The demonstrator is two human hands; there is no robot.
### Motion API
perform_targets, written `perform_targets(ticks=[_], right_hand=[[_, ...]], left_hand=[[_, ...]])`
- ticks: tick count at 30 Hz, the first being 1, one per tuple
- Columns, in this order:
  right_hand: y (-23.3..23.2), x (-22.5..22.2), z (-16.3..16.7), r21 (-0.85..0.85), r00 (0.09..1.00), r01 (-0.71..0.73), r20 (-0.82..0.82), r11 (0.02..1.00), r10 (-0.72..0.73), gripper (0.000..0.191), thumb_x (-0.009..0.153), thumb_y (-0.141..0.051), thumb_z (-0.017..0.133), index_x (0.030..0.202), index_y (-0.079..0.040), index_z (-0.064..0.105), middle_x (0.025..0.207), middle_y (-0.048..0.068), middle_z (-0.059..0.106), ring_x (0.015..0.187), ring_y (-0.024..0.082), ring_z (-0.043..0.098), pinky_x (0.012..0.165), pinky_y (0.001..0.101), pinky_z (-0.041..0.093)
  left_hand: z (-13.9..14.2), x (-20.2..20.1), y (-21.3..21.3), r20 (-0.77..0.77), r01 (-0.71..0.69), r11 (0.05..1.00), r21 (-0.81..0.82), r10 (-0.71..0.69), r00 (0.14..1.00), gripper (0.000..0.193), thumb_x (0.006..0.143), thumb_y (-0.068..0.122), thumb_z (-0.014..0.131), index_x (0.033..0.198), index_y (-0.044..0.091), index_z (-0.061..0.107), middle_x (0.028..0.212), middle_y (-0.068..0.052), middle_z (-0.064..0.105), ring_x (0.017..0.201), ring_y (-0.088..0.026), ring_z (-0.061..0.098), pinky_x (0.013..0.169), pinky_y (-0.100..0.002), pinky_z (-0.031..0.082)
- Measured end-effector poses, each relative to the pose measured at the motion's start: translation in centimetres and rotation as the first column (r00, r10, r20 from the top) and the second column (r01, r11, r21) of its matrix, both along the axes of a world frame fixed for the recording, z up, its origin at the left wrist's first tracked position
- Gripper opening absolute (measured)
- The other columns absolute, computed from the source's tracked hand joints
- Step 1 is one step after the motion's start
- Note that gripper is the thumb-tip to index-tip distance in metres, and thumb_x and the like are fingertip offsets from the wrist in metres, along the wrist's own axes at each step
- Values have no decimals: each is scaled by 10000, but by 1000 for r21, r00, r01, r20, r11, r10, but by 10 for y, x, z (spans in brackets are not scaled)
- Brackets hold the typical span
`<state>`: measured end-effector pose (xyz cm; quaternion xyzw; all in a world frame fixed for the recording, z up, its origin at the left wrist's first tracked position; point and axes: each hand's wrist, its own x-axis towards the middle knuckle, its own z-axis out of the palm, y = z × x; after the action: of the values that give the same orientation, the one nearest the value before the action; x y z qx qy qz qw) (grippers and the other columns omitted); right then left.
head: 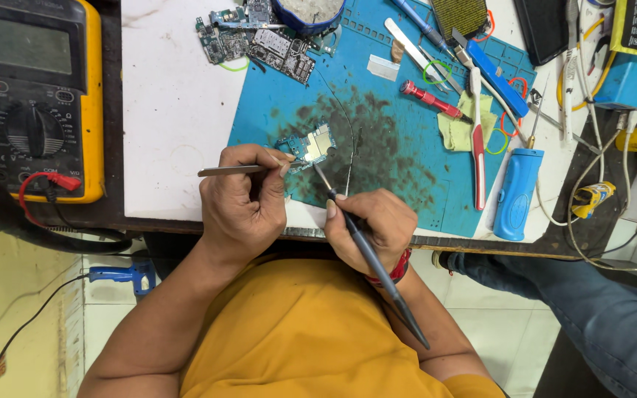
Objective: The person uses a hot air gun to heat a small phone motherboard on the work mat, then holds the board with tweezers while soldering its contacts with a soldering iron, repositioning the board to work on different sides.
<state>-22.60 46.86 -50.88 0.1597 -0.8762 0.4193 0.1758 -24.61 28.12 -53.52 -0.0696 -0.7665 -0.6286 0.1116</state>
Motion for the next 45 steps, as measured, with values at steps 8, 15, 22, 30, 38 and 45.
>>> perform_targets(ticks=[8,15,22,30,38,45], right_hand=[[-1,0,0,-4,1000,22,8,1000,-22,153,804,14,800,880,-18,671,741,90,680,587,192,616,562,302,463],[-1,0,0,-11,999,52,13,999,-52,152,802,14,799,873,-19,669,738,96,676,581,186,618,553,295,458],[-2,0,0,-10,998,61,1,998,-61,157,806,21,797,879,-20,664,744,93,675,592,199,622,567,301,470],[-2,-1,0,16,998,42,-37,999,-42,161,795,21,800,881,-19,670,744,97,677,596,208,633,567,306,475],[0,-1,0,8,1000,-10,-15,1000,10,155,810,16,792,891,-25,666,755,95,680,607,206,631,581,310,483],[-1,4,-3,-63,990,134,59,989,-131,129,844,29,777,922,-12,683,752,79,665,608,185,618,582,292,460]], left_hand=[[1,0,0,-4,1,1000,-5,-1,1000,190,1056,-2,663,1135,14,492,1004,-114,742,732,-85,685,623,-213,538],[1,0,0,-17,-6,1000,-22,6,1000,188,1059,2,666,1131,16,493,1006,-115,738,750,-85,687,634,-216,541],[1,0,1,3,-4,1000,8,4,1000,186,1060,0,661,1135,14,491,1014,-116,739,738,-85,681,633,-218,541],[1,-1,1,7,-2,1000,5,2,1000,186,1057,0,660,1133,16,491,1012,-115,742,737,-88,687,633,-221,543],[1,-1,1,-4,2,1000,4,-2,1000,188,1060,-7,657,1137,15,488,1014,-117,737,760,-93,700,645,-217,555],[1,-1,0,-17,-4,1000,-7,4,1000,193,1058,-7,660,1140,17,486,1010,-114,737,762,-91,700,644,-215,552]])
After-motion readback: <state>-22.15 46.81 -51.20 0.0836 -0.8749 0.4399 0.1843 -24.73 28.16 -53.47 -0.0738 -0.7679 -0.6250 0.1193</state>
